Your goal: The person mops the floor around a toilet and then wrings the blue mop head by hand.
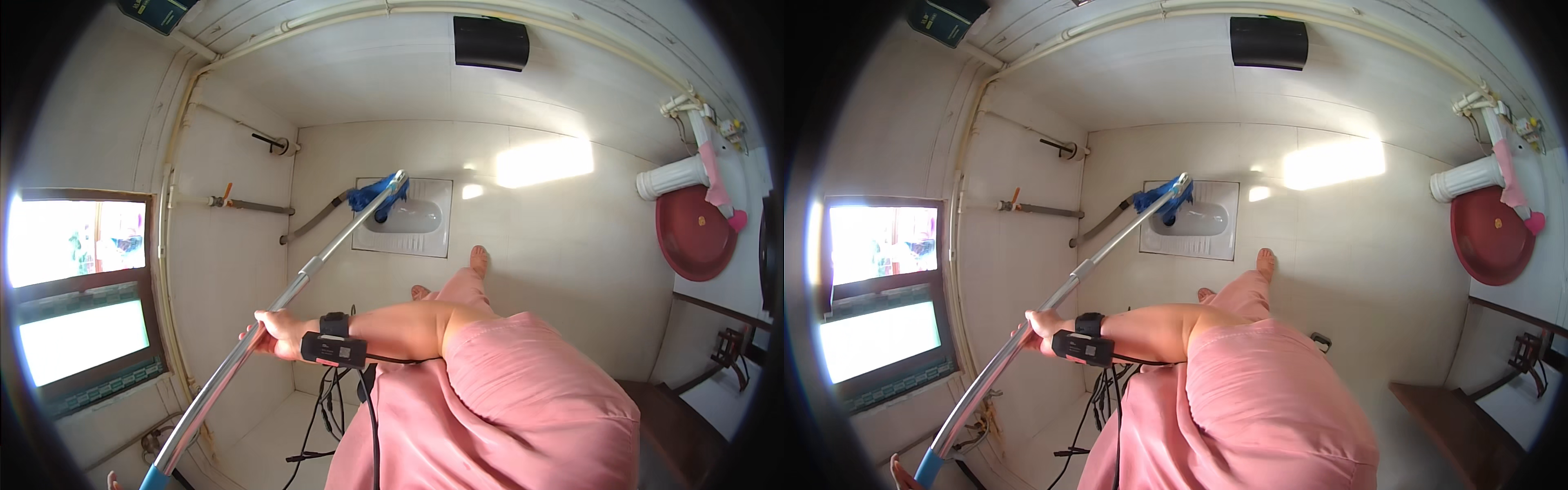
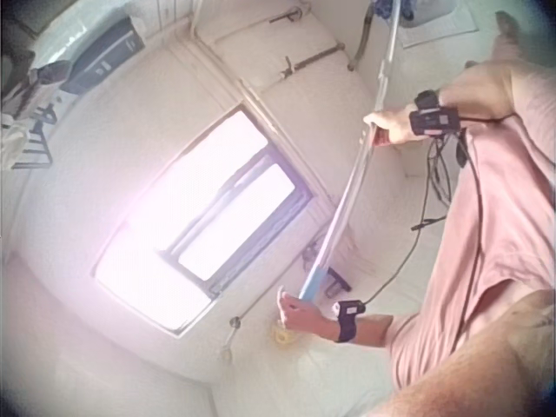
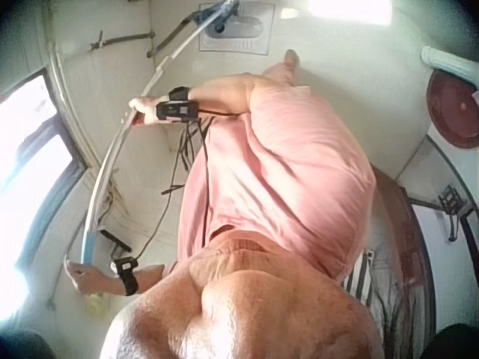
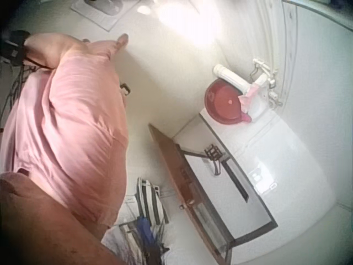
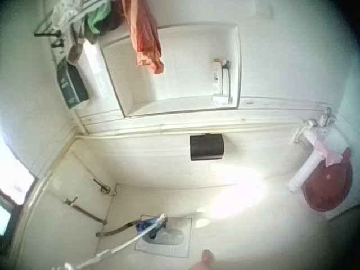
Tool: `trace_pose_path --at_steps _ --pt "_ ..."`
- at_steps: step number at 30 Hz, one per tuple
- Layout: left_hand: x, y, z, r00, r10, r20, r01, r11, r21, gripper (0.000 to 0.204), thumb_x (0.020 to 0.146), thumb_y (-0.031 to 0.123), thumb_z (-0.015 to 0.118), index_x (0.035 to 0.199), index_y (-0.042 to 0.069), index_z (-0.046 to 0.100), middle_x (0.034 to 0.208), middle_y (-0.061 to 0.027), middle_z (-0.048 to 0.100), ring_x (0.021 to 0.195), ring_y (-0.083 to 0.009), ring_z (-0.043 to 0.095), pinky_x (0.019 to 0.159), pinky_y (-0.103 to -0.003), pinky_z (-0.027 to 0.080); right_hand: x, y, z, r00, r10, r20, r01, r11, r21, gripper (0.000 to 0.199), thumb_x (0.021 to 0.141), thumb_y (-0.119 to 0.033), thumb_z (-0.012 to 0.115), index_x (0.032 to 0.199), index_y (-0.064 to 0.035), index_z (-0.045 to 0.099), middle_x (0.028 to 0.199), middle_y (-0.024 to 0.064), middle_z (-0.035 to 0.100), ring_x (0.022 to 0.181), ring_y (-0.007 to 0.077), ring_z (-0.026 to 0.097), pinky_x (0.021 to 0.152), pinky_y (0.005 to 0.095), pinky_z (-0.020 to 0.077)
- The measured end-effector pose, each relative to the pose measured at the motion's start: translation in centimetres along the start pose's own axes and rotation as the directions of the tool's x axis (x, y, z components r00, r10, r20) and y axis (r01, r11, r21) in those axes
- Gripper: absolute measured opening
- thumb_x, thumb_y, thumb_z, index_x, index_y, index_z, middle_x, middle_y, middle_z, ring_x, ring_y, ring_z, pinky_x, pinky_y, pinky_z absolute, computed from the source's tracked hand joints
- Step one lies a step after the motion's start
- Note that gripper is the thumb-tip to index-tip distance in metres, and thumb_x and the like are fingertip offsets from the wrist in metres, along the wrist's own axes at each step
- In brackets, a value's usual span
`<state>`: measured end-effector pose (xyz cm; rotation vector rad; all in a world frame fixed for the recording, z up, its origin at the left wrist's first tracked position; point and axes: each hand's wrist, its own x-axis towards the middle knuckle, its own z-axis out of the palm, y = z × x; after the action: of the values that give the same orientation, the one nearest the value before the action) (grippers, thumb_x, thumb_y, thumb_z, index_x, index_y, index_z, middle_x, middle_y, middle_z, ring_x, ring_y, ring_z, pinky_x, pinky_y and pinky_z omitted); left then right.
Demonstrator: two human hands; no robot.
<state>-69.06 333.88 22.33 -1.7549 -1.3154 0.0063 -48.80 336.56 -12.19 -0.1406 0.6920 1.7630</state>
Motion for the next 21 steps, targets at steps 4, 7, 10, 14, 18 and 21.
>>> trace_pose_path --at_steps 4,7,10,14,18,21 --pt "-1.0 4.8 -1.9 0.982 0.176 0.066 -0.151 0.948 -0.28 0.02 0.081 0.022 0.053 0.093 0.008 0.063 0.078 -0.0102 0.06 0.067 -0.0257 0.056 0.059 -0.034 0.044 -2.3 -5.4 -2.2 0.997 -0.035 0.067 0.034 0.999 0.004 0.015 0.086 -0.016 0.042 0.079 -0.0021 0.041 0.077 0.0118 0.053 0.077 0.0285 0.058 0.074 0.0453 0.0491" --pt "-1.5 12.2 -2.7 0.914 0.397 0.087 -0.283 0.775 -0.565 0.025 0.071 0.021 0.063 0.089 0.004 0.059 0.065 -0.0103 0.054 0.06 -0.0243 0.053 0.056 -0.034 0.042 -4.5 -11.7 -5.2 0.986 -0.099 -0.137 0.103 0.994 0.025 0.013 0.084 -0.013 0.041 0.083 -0.0004 0.042 0.076 0.011 0.053 0.081 0.028 0.057 0.079 0.0489 0.0449" --pt "-1.5 21.7 -3.0 0.81 0.527 0.255 -0.192 0.651 -0.735 0.042 0.052 0.016 0.074 0.088 0.002 0.058 0.058 -0.0118 0.053 0.055 -0.0256 0.055 0.058 -0.032 0.045 -7.3 -19.4 -10.8 0.922 -0.287 -0.26 0.306 0.951 0.035 0.006 0.08 -0.008 0.043 0.082 -0.0017 0.042 0.075 0.0093 0.048 0.073 0.0243 0.052 0.078 0.0425 0.0432" --pt "-1.8 33.9 -6.8 0.601 0.794 0.088 -0.399 0.394 -0.828 0.029 0.062 0.026 0.07 0.08 0.005 0.059 0.055 -0.0108 0.055 0.049 -0.0285 0.054 0.048 -0.032 0.044 -15.0 -30.3 -20.0 0.826 -0.488 -0.28 0.548 0.812 0.2 0.009 0.081 -0.007 0.043 0.085 -0.0009 0.038 0.074 0.0093 0.044 0.073 0.0231 0.05 0.069 0.0376 0.0459" --pt "-2.4 44.9 -11.8 0.481 0.864 -0.148 -0.588 0.193 -0.785 0.026 0.065 0.032 0.067 0.07 0.009 0.056 0.051 -0.0077 0.052 0.046 -0.0258 0.053 0.043 -0.032 0.041 -25.0 -39.2 -24.2 0.61 -0.725 -0.319 0.787 0.602 0.136 0.007 0.081 -0.005 0.045 0.082 0.0011 0.042 0.072 0.0126 0.051 0.07 0.0235 0.051 0.069 0.0364 0.0443" --pt "-4.3 53.6 -15.0 0.366 0.815 -0.449 -0.706 -0.071 -0.705 0.028 0.067 0.035 0.065 0.071 0.01 0.054 0.05 -0.0059 0.052 0.045 -0.0243 0.053 0.041 -0.032 0.04 -33.1 -45.3 -29.6 0.416 -0.868 -0.27 0.908 0.413 0.072 0.005 0.079 -0.001 0.044 0.081 0.0032 0.045 0.072 0.0139 0.053 0.068 0.0221 0.052 0.067 0.0353 0.0452"
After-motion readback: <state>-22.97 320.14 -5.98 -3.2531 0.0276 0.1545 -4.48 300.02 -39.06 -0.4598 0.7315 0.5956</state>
